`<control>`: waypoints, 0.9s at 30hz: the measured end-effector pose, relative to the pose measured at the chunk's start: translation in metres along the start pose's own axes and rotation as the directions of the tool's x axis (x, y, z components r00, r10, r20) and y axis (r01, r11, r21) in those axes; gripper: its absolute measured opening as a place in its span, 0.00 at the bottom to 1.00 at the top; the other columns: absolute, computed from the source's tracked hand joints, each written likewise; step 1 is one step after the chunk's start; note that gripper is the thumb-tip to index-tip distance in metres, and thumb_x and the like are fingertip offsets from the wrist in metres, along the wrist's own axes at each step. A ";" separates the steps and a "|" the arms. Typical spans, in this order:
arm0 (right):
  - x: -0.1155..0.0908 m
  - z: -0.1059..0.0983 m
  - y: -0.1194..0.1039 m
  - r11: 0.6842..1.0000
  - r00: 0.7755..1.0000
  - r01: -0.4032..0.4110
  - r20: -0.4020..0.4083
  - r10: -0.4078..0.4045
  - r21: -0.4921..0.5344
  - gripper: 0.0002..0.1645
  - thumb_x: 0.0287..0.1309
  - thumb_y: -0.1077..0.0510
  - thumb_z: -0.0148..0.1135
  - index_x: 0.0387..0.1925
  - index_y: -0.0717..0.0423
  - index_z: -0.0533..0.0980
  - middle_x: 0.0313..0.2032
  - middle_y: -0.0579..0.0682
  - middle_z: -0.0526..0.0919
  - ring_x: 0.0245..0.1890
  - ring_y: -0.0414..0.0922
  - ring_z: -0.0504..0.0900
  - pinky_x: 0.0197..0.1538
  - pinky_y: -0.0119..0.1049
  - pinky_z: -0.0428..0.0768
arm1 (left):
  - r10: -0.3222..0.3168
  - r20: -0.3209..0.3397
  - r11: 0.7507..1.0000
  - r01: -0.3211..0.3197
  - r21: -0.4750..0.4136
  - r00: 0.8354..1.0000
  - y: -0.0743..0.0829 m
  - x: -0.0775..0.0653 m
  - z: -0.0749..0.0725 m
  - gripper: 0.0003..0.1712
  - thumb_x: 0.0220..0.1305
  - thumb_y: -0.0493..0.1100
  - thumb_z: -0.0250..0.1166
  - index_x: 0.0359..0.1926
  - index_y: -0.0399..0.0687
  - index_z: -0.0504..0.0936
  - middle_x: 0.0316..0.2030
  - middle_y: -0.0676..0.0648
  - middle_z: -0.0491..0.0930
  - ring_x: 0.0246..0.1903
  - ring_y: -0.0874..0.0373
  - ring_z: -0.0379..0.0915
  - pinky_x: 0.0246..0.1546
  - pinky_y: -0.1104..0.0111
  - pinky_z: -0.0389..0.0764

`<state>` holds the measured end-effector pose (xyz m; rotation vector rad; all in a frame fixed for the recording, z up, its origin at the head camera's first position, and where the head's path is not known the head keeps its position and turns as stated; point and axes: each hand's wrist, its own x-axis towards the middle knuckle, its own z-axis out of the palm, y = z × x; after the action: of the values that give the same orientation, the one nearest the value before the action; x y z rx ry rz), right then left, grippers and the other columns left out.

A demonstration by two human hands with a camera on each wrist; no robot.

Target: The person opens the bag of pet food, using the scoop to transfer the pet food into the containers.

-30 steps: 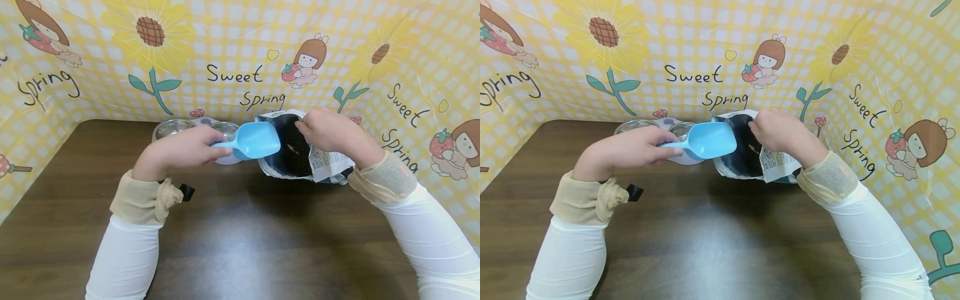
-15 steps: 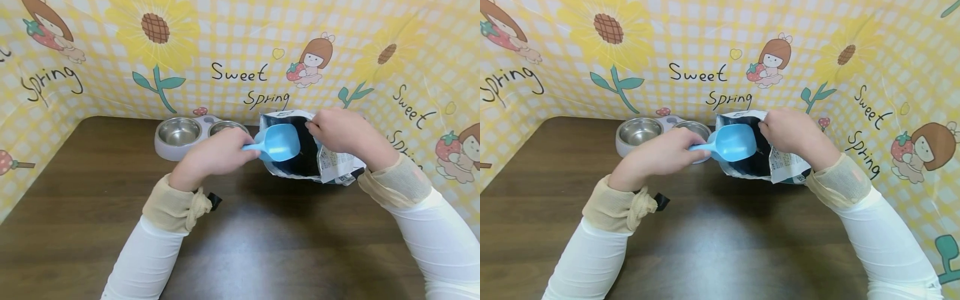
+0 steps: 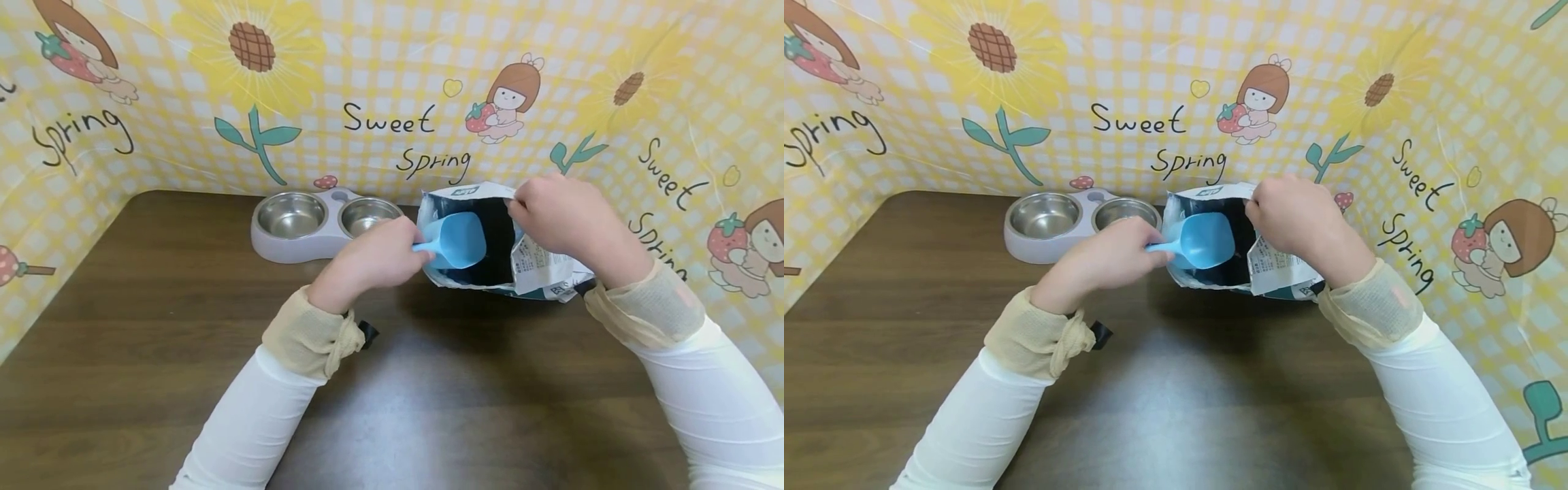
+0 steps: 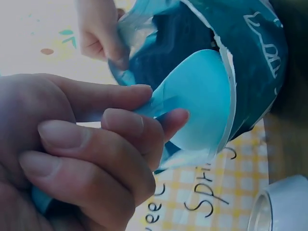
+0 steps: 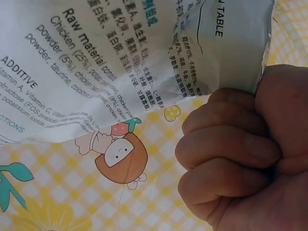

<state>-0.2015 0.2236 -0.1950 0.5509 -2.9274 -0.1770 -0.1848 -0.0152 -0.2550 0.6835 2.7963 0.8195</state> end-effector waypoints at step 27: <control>0.000 0.004 0.035 0.992 0.988 -0.102 -0.124 0.092 -0.074 0.20 0.67 0.58 0.49 0.21 0.63 0.75 0.15 0.60 0.75 0.15 0.56 0.72 0.13 0.44 0.67 | -0.057 -0.033 0.992 0.052 -0.113 0.998 0.010 0.028 0.048 0.18 0.71 0.49 0.58 0.26 0.46 0.79 0.20 0.48 0.76 0.17 0.59 0.73 0.17 0.71 0.72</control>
<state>-0.2146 0.2558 -0.1934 0.3921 -2.8075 -0.2396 -0.1934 0.0281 -0.2900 0.5772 2.7617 0.9792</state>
